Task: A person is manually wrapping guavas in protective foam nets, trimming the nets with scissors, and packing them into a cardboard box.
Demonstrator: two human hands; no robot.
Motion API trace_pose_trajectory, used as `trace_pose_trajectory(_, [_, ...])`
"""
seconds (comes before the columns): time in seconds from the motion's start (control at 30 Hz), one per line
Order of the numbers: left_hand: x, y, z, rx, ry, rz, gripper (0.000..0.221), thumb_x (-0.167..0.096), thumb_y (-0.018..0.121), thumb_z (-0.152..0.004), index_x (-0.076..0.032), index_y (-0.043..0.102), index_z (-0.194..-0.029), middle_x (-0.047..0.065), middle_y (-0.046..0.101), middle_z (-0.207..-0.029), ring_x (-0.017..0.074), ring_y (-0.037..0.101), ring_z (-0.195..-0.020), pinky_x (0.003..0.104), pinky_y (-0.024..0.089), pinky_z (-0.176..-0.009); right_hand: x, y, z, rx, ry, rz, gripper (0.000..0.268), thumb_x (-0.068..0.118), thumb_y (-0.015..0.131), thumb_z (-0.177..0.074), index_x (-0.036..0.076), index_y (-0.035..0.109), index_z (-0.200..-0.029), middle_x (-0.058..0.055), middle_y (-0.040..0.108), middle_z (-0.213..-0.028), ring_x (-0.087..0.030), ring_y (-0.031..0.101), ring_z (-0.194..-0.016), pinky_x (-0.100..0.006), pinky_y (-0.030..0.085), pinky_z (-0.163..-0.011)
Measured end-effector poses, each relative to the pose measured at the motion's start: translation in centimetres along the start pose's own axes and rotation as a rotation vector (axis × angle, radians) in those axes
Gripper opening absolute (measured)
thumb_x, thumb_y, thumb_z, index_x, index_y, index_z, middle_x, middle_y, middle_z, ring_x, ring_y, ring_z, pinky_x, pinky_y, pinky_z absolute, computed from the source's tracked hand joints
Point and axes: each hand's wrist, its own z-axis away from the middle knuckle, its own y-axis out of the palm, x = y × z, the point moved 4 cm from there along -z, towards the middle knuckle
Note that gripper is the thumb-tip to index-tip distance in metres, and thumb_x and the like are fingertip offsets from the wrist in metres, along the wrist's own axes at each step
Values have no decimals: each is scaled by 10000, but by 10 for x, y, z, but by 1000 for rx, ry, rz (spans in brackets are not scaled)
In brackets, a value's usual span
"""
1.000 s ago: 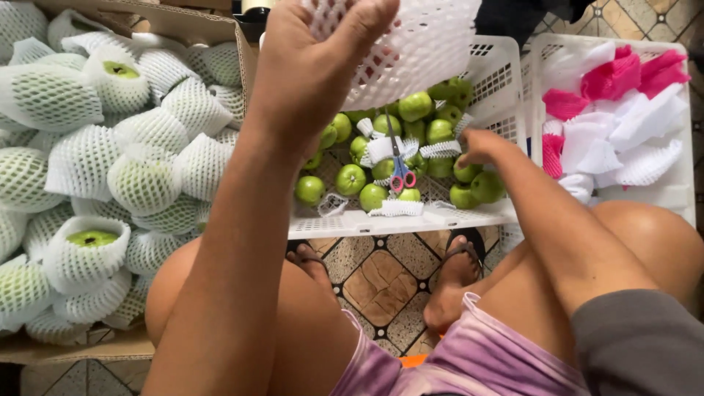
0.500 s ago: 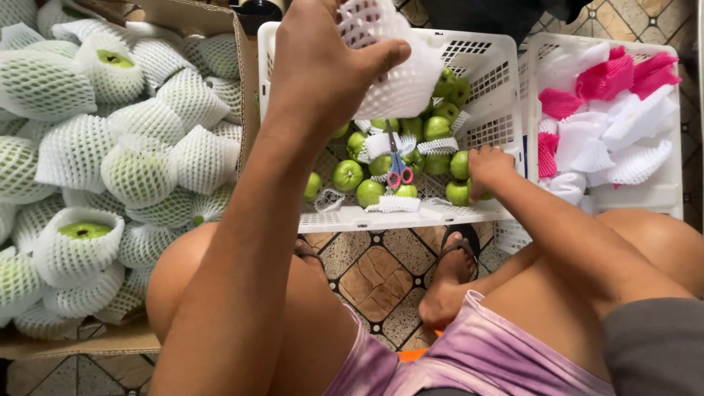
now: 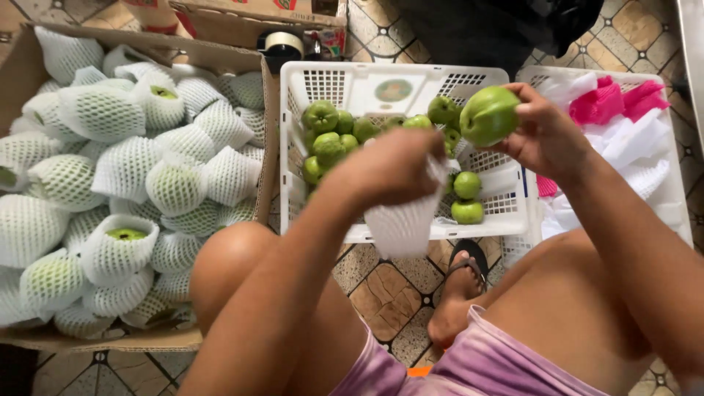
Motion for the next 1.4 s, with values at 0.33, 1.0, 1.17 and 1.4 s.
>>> trace_pose_trajectory(0.33, [-41,6,11,-630,283,516,236,-375,699,-945,-160,763,-1020,80,738,-822,184,713,-786,329,576,-765,26,97,48,257,-69,-371,468,417,724,-887,89,617,-1203,-112,657,-1073,-243,657,-886,-376,566,-735])
trace_pose_trajectory(1.0, [46,40,-62,-584,-26,1032,345,-101,700,-803,-49,652,-1140,104,701,-938,196,699,-846,361,570,-753,-18,19,-7,355,-255,-743,457,167,645,-974,68,553,-1410,-218,648,-1382,-397,661,-1235,-561,614,-961])
trace_pose_trajectory(1.17, [36,34,-52,-518,-25,988,411,-2,593,-834,-87,601,-1236,122,691,-1077,244,711,-934,451,615,-820,12,38,10,236,-291,-547,510,280,680,-967,167,489,-1427,-170,636,-1412,-366,698,-1183,-489,668,-857])
trace_pose_trajectory(1.4, [3,33,-38,-479,192,637,1211,-149,871,-707,-128,-11,-1537,294,491,-1392,445,658,-1214,509,702,-953,36,69,33,258,-243,-544,779,199,840,-880,55,402,-1508,-160,607,-1383,-292,696,-1136,-287,680,-794])
